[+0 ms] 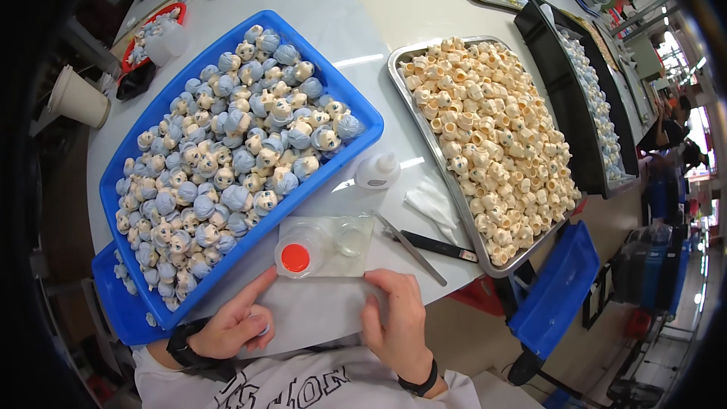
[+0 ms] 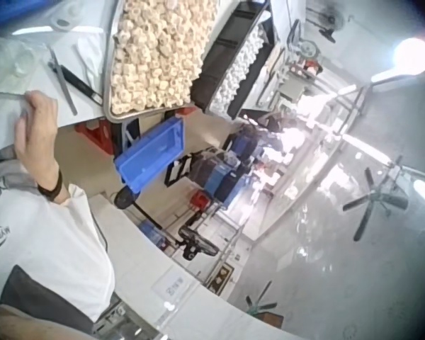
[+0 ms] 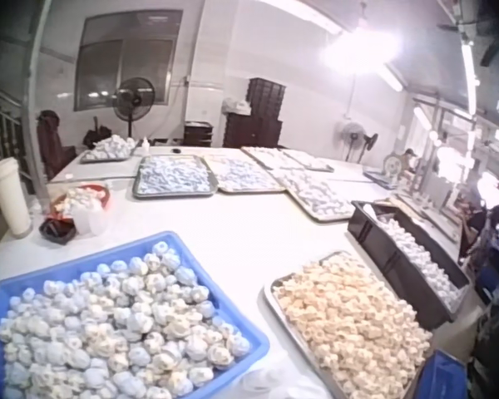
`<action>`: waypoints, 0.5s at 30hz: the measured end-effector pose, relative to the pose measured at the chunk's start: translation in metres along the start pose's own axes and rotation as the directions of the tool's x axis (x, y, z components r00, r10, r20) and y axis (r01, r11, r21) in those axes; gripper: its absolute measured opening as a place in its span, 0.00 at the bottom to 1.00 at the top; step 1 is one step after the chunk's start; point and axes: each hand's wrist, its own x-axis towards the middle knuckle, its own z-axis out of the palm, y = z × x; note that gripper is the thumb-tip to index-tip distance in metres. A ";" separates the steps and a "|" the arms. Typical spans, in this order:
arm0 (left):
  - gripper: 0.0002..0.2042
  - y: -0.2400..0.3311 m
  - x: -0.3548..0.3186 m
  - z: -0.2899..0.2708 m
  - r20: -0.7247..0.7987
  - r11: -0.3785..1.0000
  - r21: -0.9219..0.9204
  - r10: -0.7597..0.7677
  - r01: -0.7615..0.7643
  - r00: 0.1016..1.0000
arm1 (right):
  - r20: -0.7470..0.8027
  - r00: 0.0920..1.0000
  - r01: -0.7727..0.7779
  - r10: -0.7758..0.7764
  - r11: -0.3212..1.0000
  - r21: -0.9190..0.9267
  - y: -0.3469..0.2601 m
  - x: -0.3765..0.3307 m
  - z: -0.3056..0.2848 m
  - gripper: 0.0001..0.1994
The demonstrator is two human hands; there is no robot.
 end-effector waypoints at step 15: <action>0.28 0.006 0.005 0.009 -0.177 0.999 0.020 0.051 -0.048 0.983 | 0.004 1.000 0.024 -0.024 0.999 -0.042 0.010 0.010 -0.010 0.29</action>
